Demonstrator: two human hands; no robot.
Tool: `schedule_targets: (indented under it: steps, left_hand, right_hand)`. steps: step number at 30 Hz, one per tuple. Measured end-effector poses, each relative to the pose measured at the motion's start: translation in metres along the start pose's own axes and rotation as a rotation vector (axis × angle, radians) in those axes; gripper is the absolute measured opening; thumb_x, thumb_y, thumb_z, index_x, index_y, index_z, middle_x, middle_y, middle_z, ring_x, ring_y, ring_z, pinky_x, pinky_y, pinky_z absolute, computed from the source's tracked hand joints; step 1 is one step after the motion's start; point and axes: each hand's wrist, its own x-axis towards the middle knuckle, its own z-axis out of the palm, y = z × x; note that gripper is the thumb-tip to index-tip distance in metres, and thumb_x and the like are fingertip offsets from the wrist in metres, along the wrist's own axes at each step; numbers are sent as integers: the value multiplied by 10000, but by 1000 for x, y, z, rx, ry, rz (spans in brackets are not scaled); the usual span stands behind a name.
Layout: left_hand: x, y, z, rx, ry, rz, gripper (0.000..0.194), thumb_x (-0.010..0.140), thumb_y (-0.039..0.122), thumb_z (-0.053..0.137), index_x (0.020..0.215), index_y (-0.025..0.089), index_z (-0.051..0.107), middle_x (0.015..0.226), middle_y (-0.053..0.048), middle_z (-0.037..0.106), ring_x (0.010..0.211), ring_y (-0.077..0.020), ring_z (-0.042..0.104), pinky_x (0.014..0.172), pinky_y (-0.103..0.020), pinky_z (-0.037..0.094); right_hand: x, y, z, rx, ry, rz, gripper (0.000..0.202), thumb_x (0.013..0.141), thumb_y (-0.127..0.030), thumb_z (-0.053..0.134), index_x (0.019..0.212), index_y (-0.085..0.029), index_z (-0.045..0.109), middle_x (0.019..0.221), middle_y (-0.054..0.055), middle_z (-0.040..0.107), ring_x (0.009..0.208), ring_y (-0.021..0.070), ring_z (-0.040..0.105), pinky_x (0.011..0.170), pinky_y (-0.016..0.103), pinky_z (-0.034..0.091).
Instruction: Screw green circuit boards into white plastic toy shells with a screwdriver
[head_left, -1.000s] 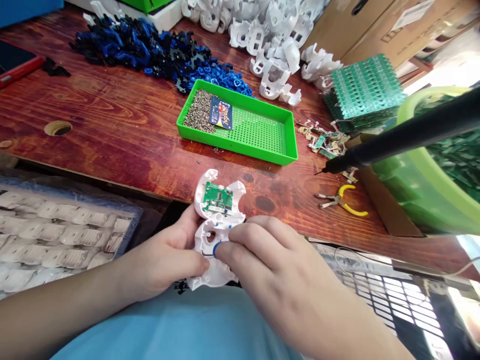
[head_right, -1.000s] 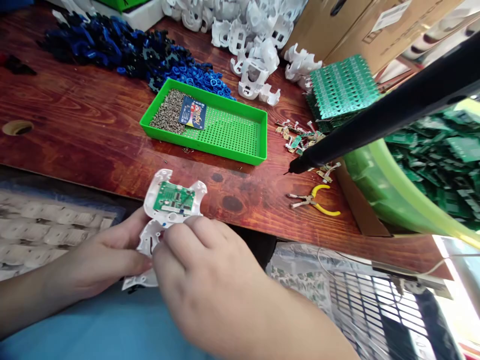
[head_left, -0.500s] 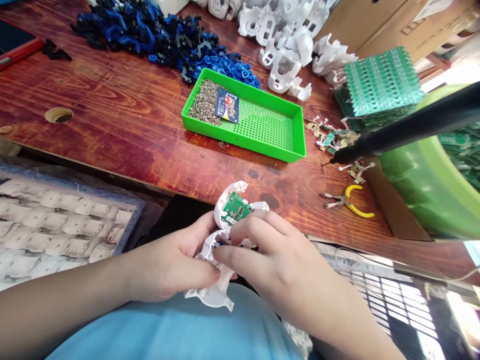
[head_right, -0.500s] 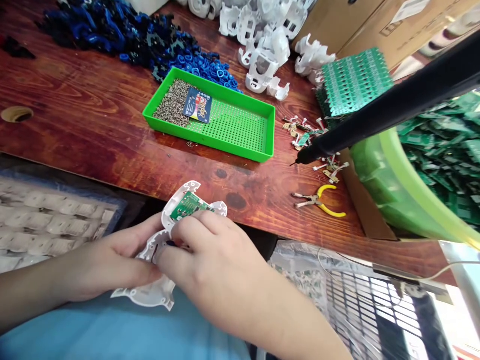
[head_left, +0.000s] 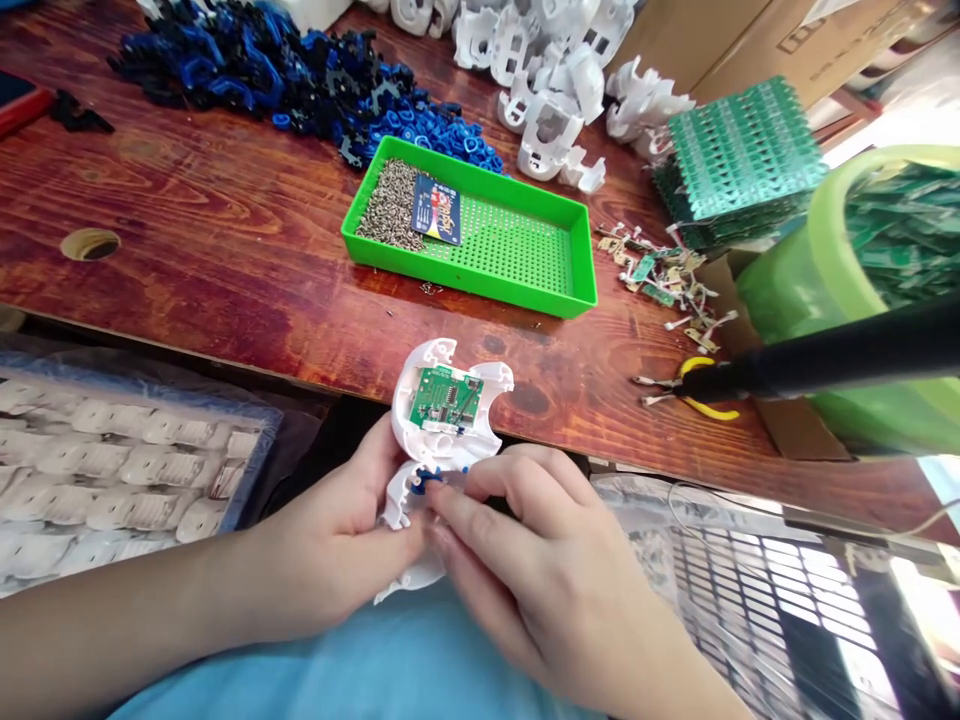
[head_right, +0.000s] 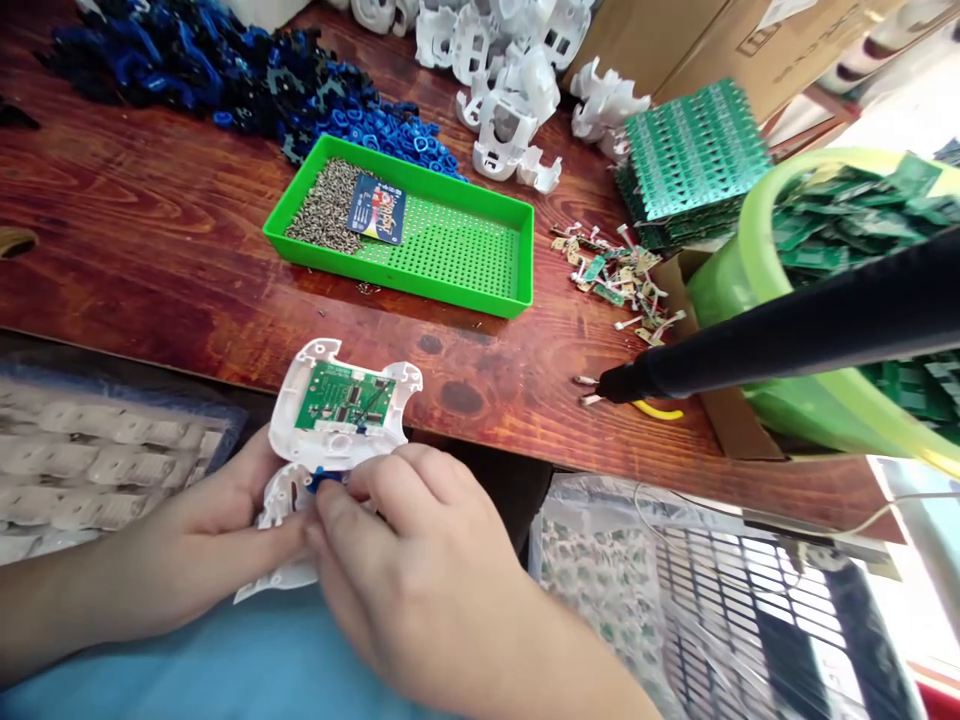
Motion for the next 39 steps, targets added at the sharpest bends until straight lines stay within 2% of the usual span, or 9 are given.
schedule_targets:
  steps: [4,9,15,19,22,28,33,39]
  left_hand:
    - [-1,-3,-1,137,13,68,542,921,217,482,1378,425,279,1313,98,535,1214,-90,499,994,-141,398]
    - [-2,1,2,358,106,185,605,902,183,476,1428,353,230,1340,40,522,1260,-175,478,1058,-260,387]
    - [-5,1,4,387,80,288,657,878,131,469,1419,399,210,1265,63,580,1134,-124,587,980,-192,459]
    - [-5,-3,5,395,104,340,599,881,116,463,1370,418,294,1295,94,549,1176,-85,545,1010,-146,410]
    - [-5,-3,5,435,105,372,536,879,111,455,1328,390,370,1378,94,478,1249,-106,480,1066,-185,357]
    - [-11,1,5,455,140,279,483,909,148,449,1336,361,368,1406,60,458,1262,-146,464,1076,-227,357]
    - [-11,-1,4,432,157,240,561,910,193,467,1409,345,261,1380,13,495,1236,-180,492,1052,-247,392]
    - [-10,-3,2,402,175,193,556,902,224,489,1415,293,286,1407,-16,471,1245,-225,478,1062,-300,380]
  right_hand:
    - [-7,2,6,-11,97,-5,189,842,-145,578,1005,-119,669,864,65,607,848,140,532,805,280,475]
    - [-13,-1,13,-31,237,-37,194,821,-137,608,996,-73,662,839,64,623,830,126,540,766,285,482]
    - [-18,-5,18,-27,303,-71,252,799,-135,622,1037,-58,654,827,55,623,806,134,527,692,287,486]
    - [-20,-7,19,-68,330,-68,250,802,-117,610,1034,-35,652,819,57,601,832,134,527,720,291,469]
    - [-20,-9,21,-69,325,-54,236,798,-105,605,1017,-34,653,835,65,607,823,135,537,713,300,470]
    - [-16,-13,20,-65,319,-43,225,795,-110,611,1003,-40,660,819,65,617,809,131,534,700,283,472]
    - [-14,-16,22,-73,362,-2,202,795,-113,619,984,-62,667,810,61,607,811,130,538,724,272,480]
    - [-13,-15,31,-39,373,48,167,793,-98,625,951,-76,674,806,57,597,801,121,557,760,271,482]
